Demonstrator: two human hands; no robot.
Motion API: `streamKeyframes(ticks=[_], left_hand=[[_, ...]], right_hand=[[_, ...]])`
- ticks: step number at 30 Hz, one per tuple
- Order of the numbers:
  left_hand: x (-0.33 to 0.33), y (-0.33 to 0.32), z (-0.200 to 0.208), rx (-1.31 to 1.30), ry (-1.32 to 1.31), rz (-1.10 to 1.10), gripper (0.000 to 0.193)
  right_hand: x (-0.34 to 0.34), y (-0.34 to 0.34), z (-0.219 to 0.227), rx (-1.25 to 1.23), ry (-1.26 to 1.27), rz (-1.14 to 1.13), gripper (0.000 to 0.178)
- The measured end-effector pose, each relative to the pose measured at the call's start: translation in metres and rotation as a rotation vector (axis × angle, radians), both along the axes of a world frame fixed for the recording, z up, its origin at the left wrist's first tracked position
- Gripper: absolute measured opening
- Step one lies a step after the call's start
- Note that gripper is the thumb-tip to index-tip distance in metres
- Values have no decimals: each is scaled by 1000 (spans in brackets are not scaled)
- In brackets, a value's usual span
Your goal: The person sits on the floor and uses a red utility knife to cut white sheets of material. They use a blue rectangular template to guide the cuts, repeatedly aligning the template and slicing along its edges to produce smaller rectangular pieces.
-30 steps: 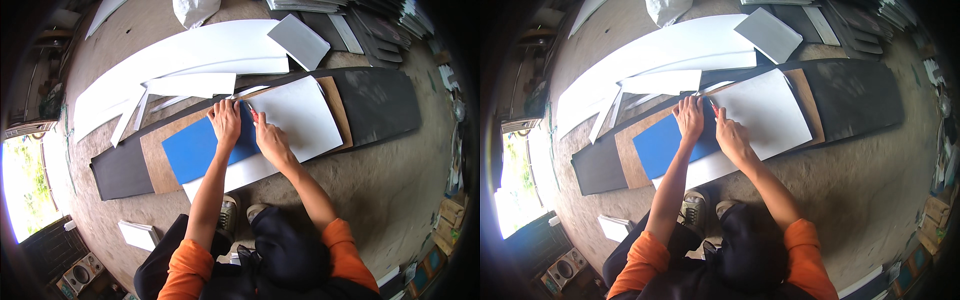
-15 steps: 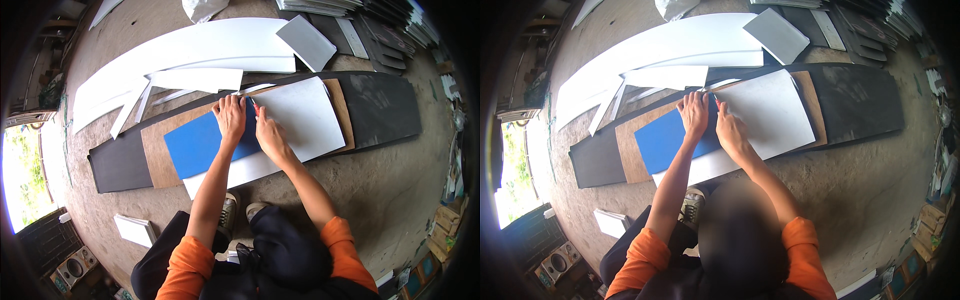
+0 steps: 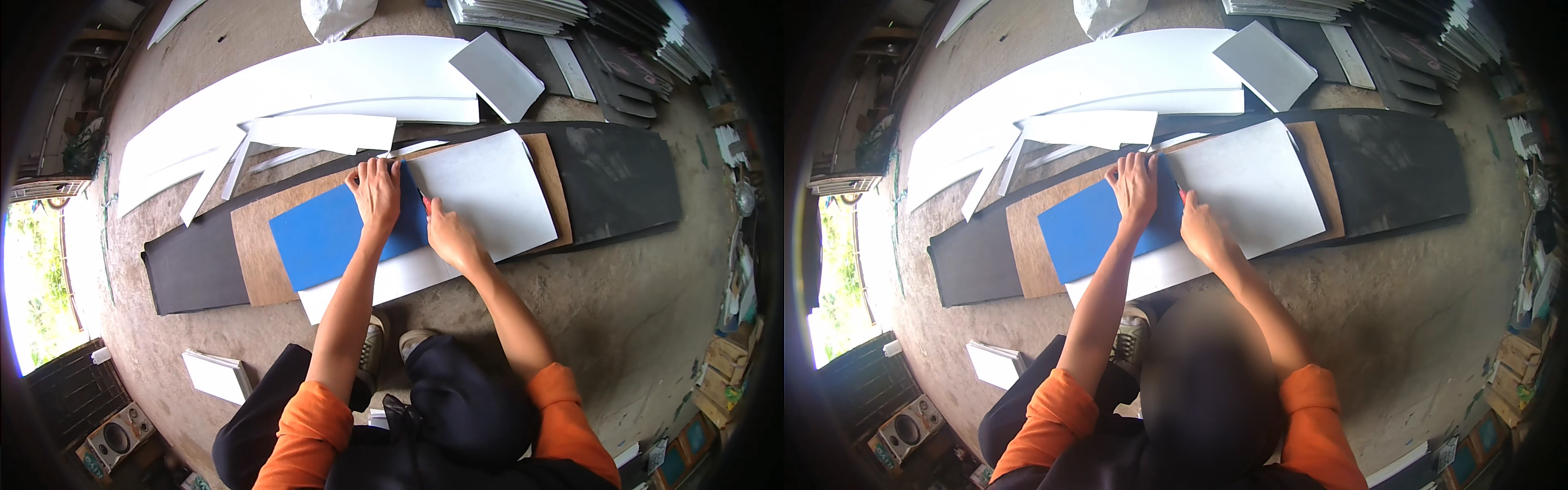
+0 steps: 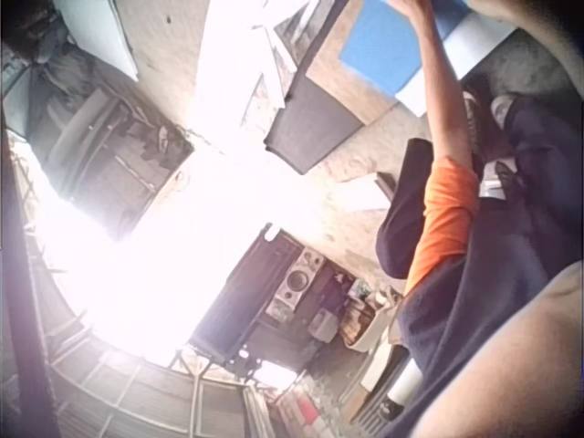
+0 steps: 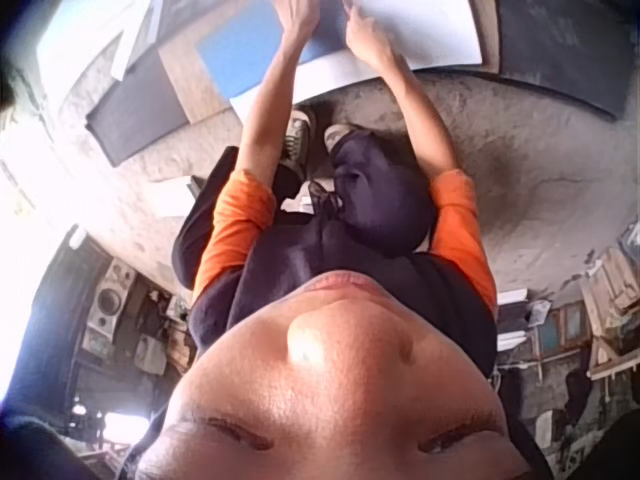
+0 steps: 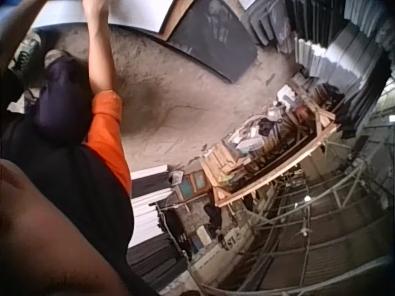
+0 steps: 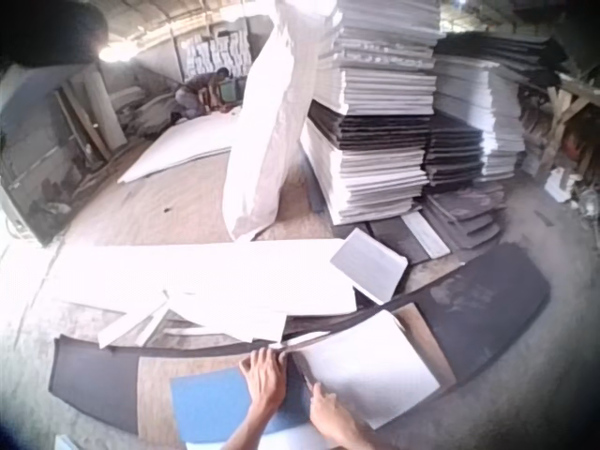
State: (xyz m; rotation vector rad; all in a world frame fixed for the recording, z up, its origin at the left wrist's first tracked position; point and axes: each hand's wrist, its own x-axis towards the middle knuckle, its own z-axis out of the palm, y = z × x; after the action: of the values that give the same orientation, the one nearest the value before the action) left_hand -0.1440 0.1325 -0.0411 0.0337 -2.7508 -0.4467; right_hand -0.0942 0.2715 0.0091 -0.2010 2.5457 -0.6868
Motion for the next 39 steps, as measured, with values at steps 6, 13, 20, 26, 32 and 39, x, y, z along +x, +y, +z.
streamKeyframes(ticks=[6,13,20,26,32,39], left_hand=[[0,1,-1,-20,45,12,24],[-2,0,-2,17,4,34,29],[-9,3,1,119,-62,48,31],[-7,-1,2,158,-78,54,31],[-6,-4,0,138,-69,68,31],[-7,0,0,111,-56,83,31]], right_hand=[[42,21,8,-10,-46,29,40],[41,32,37,75,-33,-43,22],[-8,11,-1,-47,246,-148,20],[-11,-11,-8,1,300,-85,26],[-16,-19,-8,-20,330,-81,28],[-28,-19,-8,-12,254,-80,21]])
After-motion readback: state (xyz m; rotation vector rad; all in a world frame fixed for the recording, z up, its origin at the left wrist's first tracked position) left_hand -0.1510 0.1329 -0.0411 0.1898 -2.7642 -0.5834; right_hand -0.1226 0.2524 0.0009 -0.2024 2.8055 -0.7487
